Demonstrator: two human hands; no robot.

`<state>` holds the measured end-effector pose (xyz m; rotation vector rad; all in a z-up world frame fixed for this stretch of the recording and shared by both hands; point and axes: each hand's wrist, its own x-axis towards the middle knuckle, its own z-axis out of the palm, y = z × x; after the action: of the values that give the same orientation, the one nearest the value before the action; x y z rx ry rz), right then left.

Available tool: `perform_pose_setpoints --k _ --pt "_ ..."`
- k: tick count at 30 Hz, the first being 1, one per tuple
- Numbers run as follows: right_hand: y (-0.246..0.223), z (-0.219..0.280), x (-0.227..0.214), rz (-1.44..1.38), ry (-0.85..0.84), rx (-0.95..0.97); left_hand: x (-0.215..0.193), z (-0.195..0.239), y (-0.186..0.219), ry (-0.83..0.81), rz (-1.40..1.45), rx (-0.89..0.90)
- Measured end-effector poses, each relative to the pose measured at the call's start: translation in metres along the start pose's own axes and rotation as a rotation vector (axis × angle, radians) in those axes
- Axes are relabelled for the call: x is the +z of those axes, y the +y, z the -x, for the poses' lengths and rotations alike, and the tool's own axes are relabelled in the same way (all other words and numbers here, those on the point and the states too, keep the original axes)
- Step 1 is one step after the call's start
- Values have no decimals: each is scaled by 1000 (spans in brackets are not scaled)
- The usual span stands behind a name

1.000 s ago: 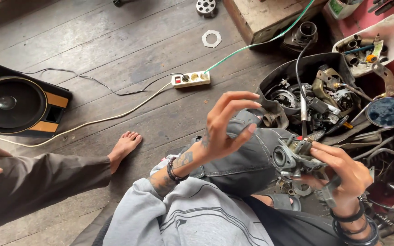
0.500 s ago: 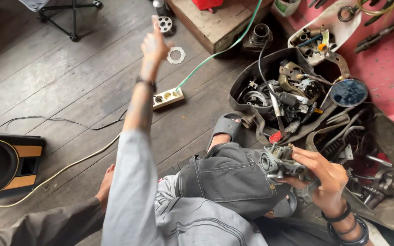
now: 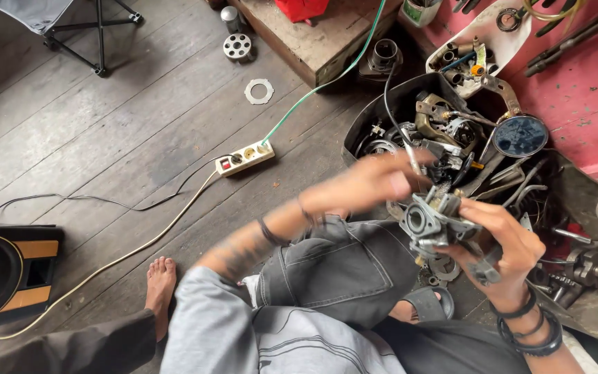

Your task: Disassembling and cleaning the various components of a motorcycle carburetor using a small tool.

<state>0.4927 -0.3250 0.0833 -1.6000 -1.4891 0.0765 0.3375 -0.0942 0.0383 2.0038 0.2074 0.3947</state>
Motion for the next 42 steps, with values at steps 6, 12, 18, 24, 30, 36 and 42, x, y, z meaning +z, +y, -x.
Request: perform_pose_setpoints --k 6,12,18,24,30,36,42 --pt "-21 -24 -13 90 -67 -6 64 24 84 209 992 -67" --pt "-22 -19 -18 -99 -168 284 60 56 88 381 1382 -171" --pt "-32 -42 6 93 -255 72 53 66 95 446 1296 -143" --pt "-28 -45 0 139 -165 41 41 63 100 479 1326 -238" --pt "-27 -38 -1 123 -123 -6 47 63 91 435 1456 -324" --pt "-20 -47 14 30 -66 32 38 78 99 398 1385 -155" --pt "-39 -53 29 -58 -143 -90 34 98 104 472 1376 -6"
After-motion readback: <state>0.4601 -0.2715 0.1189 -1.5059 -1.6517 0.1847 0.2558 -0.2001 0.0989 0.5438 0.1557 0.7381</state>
